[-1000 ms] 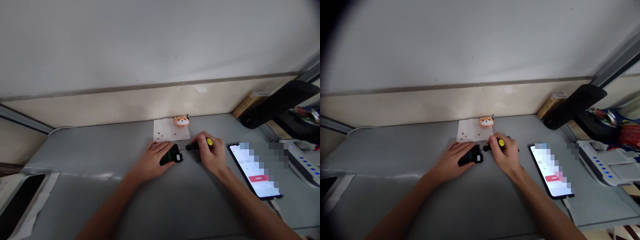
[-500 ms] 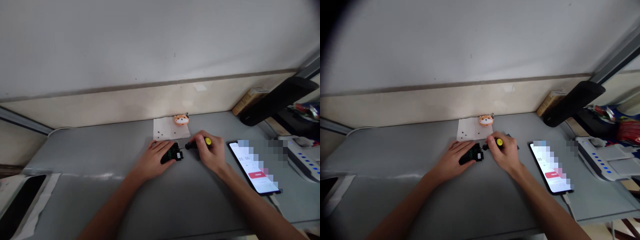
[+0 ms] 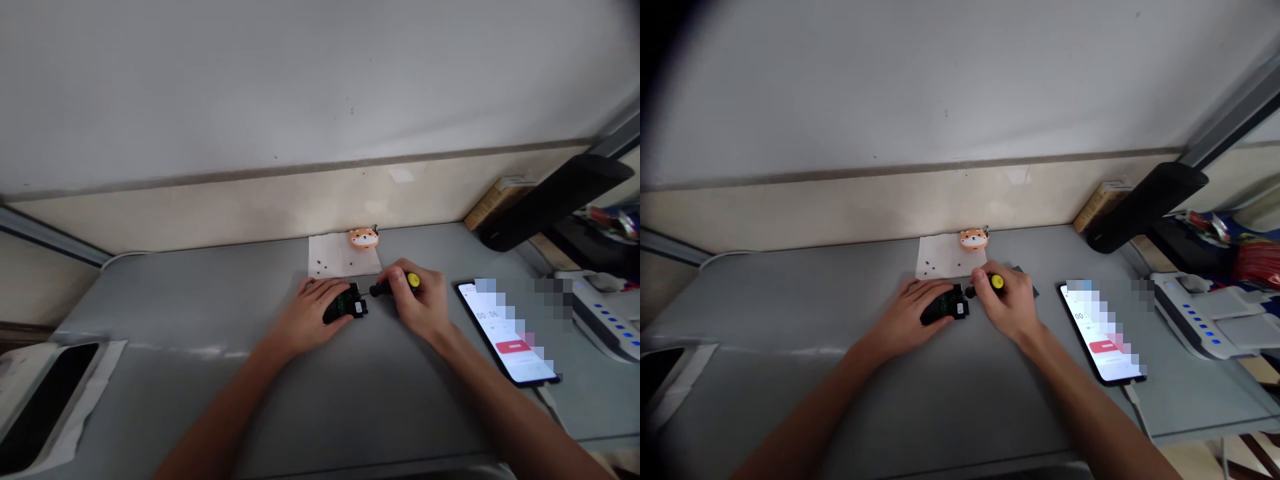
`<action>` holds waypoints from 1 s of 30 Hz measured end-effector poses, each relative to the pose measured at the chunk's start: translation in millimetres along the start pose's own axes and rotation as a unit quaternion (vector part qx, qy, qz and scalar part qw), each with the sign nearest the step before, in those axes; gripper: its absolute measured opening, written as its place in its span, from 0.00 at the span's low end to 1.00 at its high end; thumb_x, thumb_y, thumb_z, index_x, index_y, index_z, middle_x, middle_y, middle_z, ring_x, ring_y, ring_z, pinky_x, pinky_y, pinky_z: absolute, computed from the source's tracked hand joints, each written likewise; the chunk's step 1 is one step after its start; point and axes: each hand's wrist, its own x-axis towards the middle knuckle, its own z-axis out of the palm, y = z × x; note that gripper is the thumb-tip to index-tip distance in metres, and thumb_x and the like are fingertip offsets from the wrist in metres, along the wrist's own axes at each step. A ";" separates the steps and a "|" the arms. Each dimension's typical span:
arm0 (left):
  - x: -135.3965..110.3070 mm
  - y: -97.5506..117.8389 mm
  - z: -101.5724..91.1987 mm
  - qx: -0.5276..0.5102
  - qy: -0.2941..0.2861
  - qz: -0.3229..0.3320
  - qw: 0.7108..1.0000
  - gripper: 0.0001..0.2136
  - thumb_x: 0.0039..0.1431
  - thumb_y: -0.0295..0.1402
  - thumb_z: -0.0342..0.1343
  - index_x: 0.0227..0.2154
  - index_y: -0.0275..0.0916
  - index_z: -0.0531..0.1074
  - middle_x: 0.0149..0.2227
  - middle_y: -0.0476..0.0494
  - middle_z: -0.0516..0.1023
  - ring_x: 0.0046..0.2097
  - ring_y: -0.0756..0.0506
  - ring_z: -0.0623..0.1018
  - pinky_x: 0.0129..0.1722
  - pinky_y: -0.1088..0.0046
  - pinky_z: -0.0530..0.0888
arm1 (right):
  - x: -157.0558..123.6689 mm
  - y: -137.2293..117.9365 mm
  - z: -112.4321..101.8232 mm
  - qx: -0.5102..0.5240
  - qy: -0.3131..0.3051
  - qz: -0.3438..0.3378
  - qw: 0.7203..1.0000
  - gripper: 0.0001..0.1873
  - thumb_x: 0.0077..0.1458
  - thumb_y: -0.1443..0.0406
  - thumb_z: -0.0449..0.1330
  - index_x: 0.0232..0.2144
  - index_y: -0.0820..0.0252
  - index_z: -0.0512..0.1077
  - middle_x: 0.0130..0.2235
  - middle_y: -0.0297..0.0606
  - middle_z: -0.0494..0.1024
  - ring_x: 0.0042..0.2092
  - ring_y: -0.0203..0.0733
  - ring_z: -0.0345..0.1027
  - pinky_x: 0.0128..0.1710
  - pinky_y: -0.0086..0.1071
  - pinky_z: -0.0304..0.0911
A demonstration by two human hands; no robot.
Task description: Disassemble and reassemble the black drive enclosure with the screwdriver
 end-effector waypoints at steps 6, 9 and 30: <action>0.8 1.9 -2.2 -0.008 0.005 -0.006 1.000 0.15 0.66 0.42 0.60 0.52 0.46 0.70 0.55 0.44 0.78 0.57 0.40 0.76 0.63 0.56 0.66 | 0.5 -0.5 1.2 -0.013 0.015 -0.036 0.999 0.25 0.67 0.53 0.51 0.23 0.58 0.73 0.18 0.31 0.71 0.20 0.33 0.60 0.24 0.29 0.56; 0.9 1.9 -2.3 -0.016 0.003 -0.004 1.000 0.13 0.65 0.41 0.59 0.49 0.45 0.71 0.54 0.44 0.79 0.57 0.40 0.77 0.62 0.56 0.67 | 0.5 -1.2 2.4 -0.013 0.013 -0.035 0.999 0.24 0.67 0.53 0.51 0.23 0.58 0.72 0.19 0.31 0.70 0.20 0.33 0.59 0.24 0.29 0.54; 0.9 -2.4 0.5 -0.003 0.018 0.034 0.999 0.11 0.68 0.42 0.57 0.47 0.45 0.74 0.56 0.44 0.78 0.57 0.40 0.76 0.60 0.57 0.67 | 28.8 -13.4 24.6 0.043 -0.048 -0.024 0.998 0.23 0.66 0.55 0.52 0.21 0.56 0.55 0.20 0.27 0.56 0.23 0.32 0.49 0.25 0.31 0.47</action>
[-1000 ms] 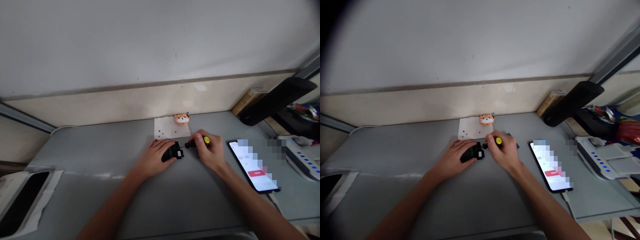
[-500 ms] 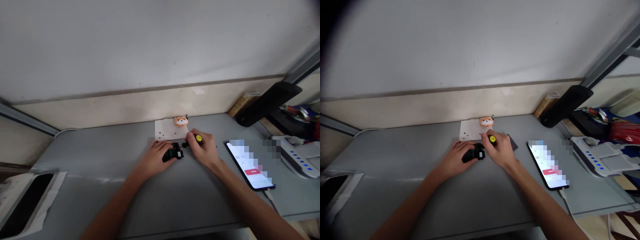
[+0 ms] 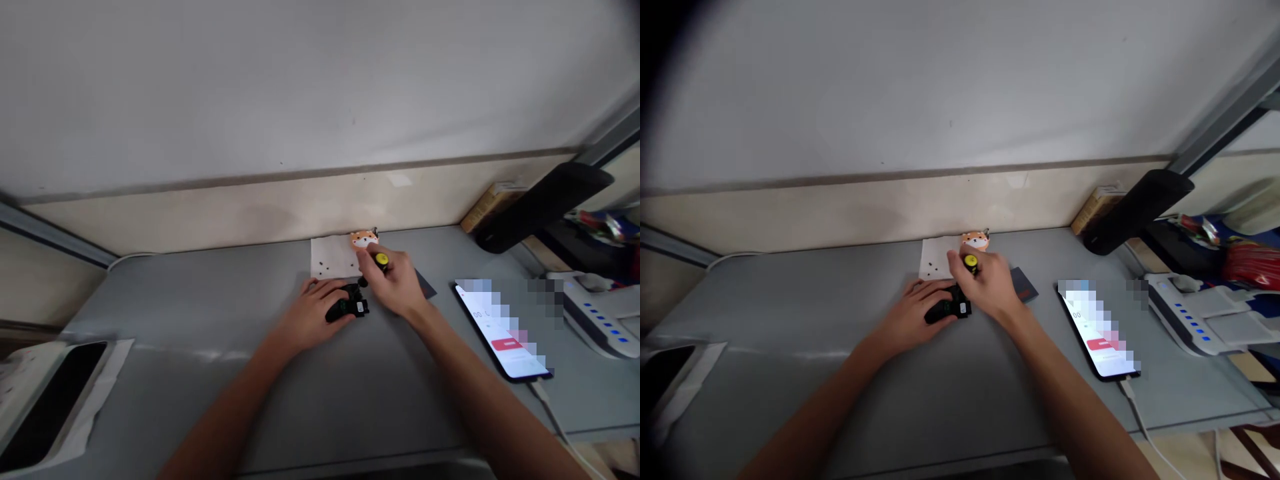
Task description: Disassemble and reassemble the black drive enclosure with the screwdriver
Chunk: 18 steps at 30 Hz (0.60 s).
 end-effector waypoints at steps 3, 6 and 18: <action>-0.8 -0.8 1.1 0.000 0.006 0.002 1.000 0.11 0.68 0.42 0.56 0.48 0.46 0.74 0.57 0.44 0.78 0.57 0.41 0.76 0.61 0.57 0.66 | -4.2 4.7 -2.3 0.009 0.030 0.011 0.999 0.22 0.66 0.56 0.53 0.21 0.56 0.58 0.20 0.28 0.58 0.23 0.33 0.52 0.26 0.32 0.49; -1.8 -1.4 1.6 0.004 0.012 0.003 1.000 0.11 0.69 0.42 0.56 0.50 0.47 0.75 0.56 0.44 0.78 0.57 0.41 0.76 0.61 0.57 0.66 | -2.6 5.7 -6.7 0.027 0.046 -0.015 0.998 0.21 0.67 0.57 0.54 0.21 0.57 0.63 0.24 0.32 0.66 0.28 0.35 0.60 0.31 0.33 0.56; 0.1 -1.5 -2.8 0.001 -0.002 0.018 1.000 0.09 0.69 0.40 0.55 0.47 0.46 0.75 0.57 0.44 0.78 0.58 0.42 0.76 0.61 0.57 0.65 | -4.7 16.2 7.1 0.404 0.008 0.103 0.909 0.20 0.58 0.47 0.64 0.29 0.56 0.71 0.23 0.27 0.64 0.23 0.31 0.54 0.25 0.31 0.51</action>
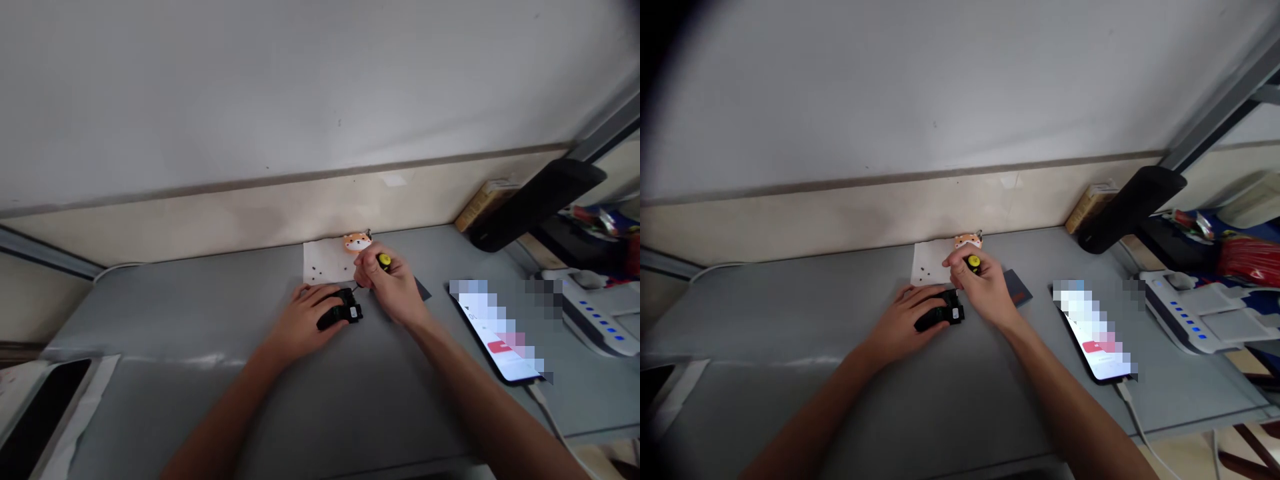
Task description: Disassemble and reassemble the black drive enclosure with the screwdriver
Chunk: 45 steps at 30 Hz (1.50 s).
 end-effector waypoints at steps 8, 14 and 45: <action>-0.4 0.2 0.4 0.006 -0.003 -0.002 1.000 0.10 0.69 0.40 0.55 0.48 0.47 0.76 0.58 0.44 0.77 0.58 0.41 0.76 0.61 0.57 0.66 | -2.2 -0.8 2.6 0.020 -0.010 -0.002 1.000 0.21 0.58 0.46 0.64 0.28 0.55 0.69 0.23 0.27 0.62 0.23 0.32 0.51 0.24 0.31 0.50; -0.9 0.7 0.6 0.007 0.000 -0.006 1.000 0.10 0.69 0.41 0.55 0.48 0.47 0.76 0.58 0.44 0.77 0.58 0.41 0.76 0.62 0.57 0.65 | -2.5 -0.9 4.7 0.011 -0.015 0.010 1.000 0.22 0.58 0.45 0.64 0.29 0.56 0.70 0.22 0.26 0.60 0.23 0.31 0.51 0.24 0.31 0.49; 0.7 2.6 -1.4 -0.011 -0.016 -0.029 0.999 0.09 0.67 0.39 0.58 0.47 0.46 0.74 0.58 0.45 0.77 0.58 0.42 0.75 0.63 0.56 0.64 | -0.8 -0.1 7.8 0.011 -0.035 -0.007 0.999 0.23 0.63 0.42 0.54 0.33 0.53 0.63 0.26 0.29 0.63 0.28 0.36 0.57 0.30 0.34 0.56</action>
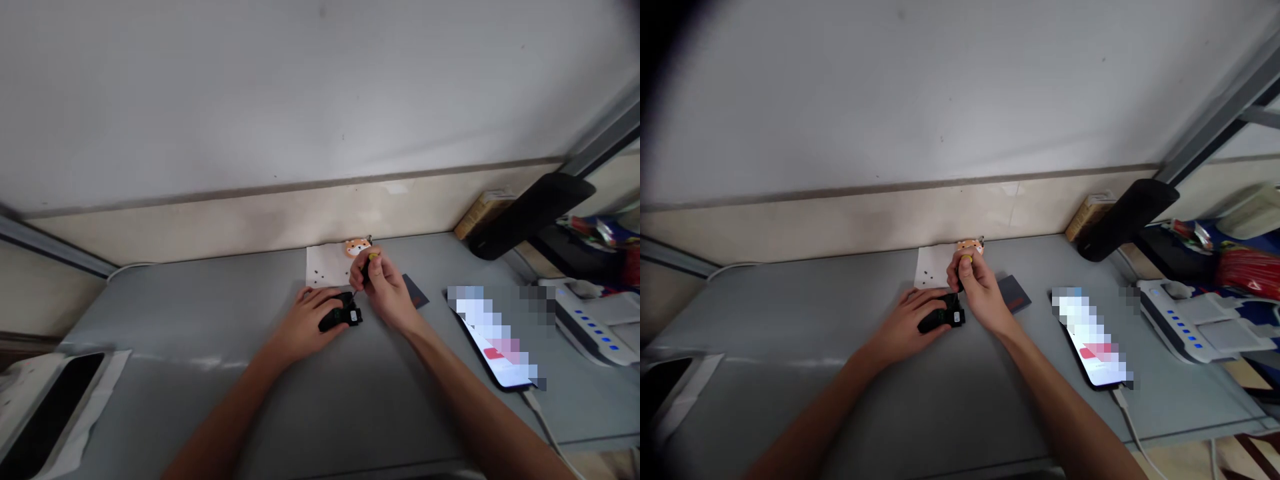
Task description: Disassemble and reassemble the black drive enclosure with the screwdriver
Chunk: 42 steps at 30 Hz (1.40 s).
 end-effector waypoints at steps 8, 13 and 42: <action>-0.9 -1.9 2.5 0.010 0.012 0.011 1.000 0.09 0.68 0.40 0.56 0.47 0.47 0.75 0.57 0.44 0.78 0.58 0.41 0.75 0.63 0.56 0.64 | -3.1 2.0 3.1 0.031 -0.006 0.030 0.999 0.23 0.63 0.41 0.54 0.33 0.52 0.61 0.28 0.31 0.63 0.29 0.38 0.57 0.30 0.34 0.57; -0.6 -1.8 2.1 0.011 0.015 0.014 1.000 0.09 0.67 0.39 0.57 0.47 0.46 0.75 0.56 0.44 0.78 0.57 0.42 0.76 0.61 0.57 0.66 | -3.0 6.0 2.1 0.051 0.004 0.027 0.998 0.22 0.64 0.43 0.54 0.33 0.53 0.63 0.28 0.31 0.63 0.29 0.38 0.56 0.29 0.33 0.56; -2.7 -4.0 4.7 0.024 0.038 0.039 0.998 0.10 0.68 0.39 0.57 0.49 0.46 0.74 0.54 0.44 0.79 0.57 0.42 0.76 0.60 0.58 0.66 | -5.7 -7.4 4.6 -0.034 -0.037 -0.014 0.999 0.20 0.64 0.46 0.57 0.31 0.55 0.67 0.29 0.31 0.68 0.30 0.35 0.62 0.33 0.33 0.60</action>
